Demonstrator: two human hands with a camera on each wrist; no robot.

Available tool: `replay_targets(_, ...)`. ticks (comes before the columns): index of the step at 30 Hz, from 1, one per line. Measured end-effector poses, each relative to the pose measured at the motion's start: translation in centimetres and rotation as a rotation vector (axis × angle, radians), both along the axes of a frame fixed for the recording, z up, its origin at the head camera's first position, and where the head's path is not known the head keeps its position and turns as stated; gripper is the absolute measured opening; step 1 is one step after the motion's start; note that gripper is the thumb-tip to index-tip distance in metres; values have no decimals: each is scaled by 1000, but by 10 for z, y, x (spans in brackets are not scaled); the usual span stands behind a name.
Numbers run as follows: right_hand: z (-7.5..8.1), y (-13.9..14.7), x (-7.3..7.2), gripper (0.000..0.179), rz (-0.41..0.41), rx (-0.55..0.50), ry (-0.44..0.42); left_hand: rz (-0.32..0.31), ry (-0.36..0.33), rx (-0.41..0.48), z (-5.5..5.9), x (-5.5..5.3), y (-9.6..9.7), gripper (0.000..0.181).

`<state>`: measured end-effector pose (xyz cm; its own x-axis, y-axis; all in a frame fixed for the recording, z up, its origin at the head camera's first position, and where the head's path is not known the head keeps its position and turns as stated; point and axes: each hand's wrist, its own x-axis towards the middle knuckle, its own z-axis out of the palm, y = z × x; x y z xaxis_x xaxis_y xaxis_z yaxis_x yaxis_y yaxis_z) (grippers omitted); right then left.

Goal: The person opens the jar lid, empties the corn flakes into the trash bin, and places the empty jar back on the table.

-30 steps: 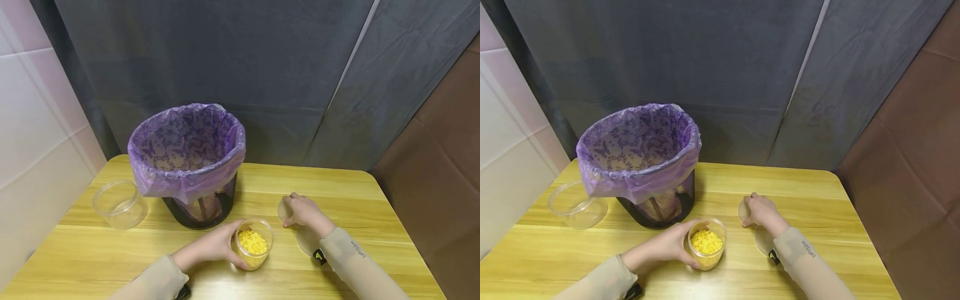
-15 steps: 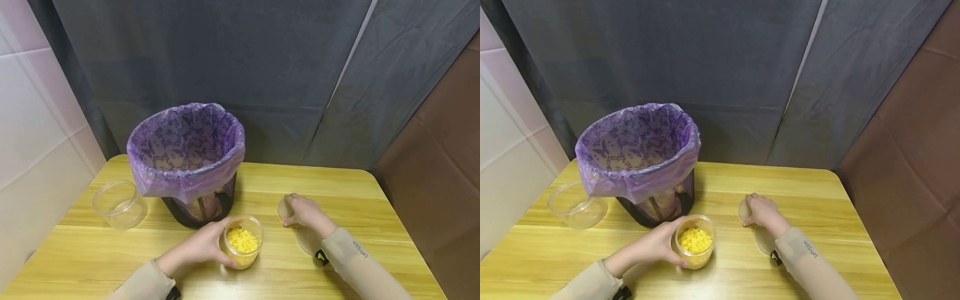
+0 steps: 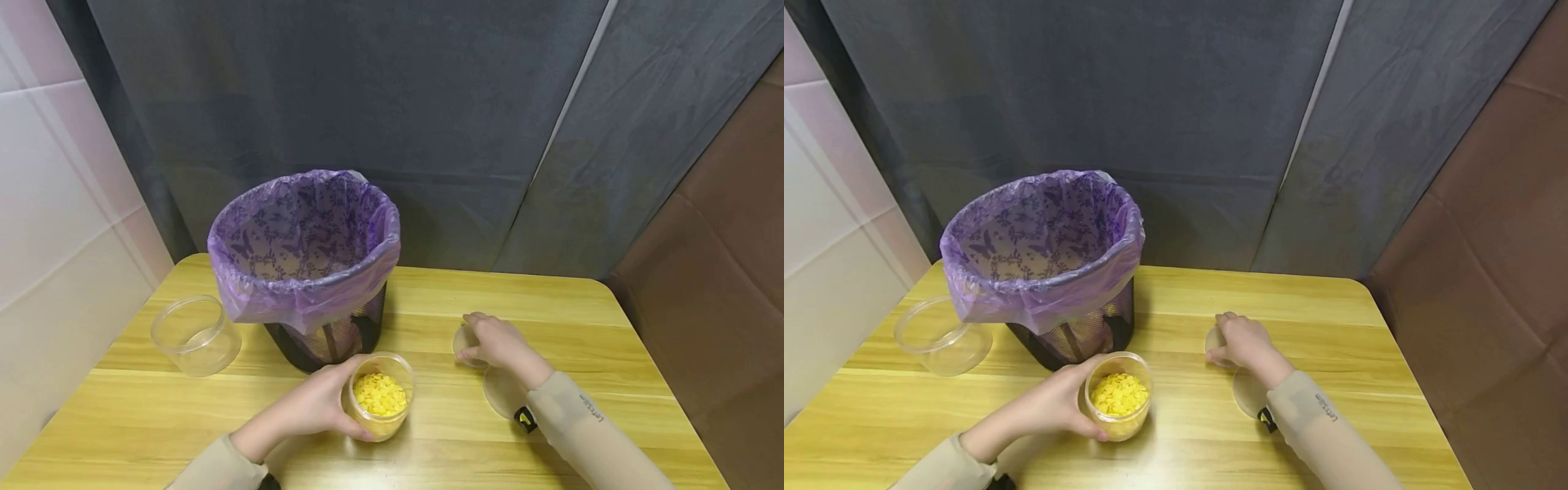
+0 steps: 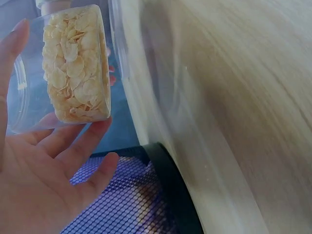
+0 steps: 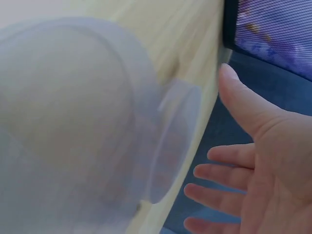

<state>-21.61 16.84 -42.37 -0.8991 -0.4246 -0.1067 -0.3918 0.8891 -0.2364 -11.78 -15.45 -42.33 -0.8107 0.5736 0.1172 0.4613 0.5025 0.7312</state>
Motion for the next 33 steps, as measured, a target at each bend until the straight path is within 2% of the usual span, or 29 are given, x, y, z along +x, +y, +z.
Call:
replay_targets(5, 11, -6, -1, 71, -23, -82, 44, 13, 2, 7, 3, 2, -5, 102)
replay_targets(12, 30, -17, 1, 55, -39, -235, 152, 52, 48, -10, 7, 4, -13, 100)
replay_targets(21, 55, -34, 5, 42, 2, -445, 308, 101, 100, -6, 18, 9, -22, 98)
replay_targets(26, 70, -45, 9, 38, 9, -555, 319, 129, 157, -16, 26, 11, -26, 100)
replay_targets(33, 88, -59, 11, 41, 15, -690, 266, 146, 196, -33, 35, 14, -31, 100)
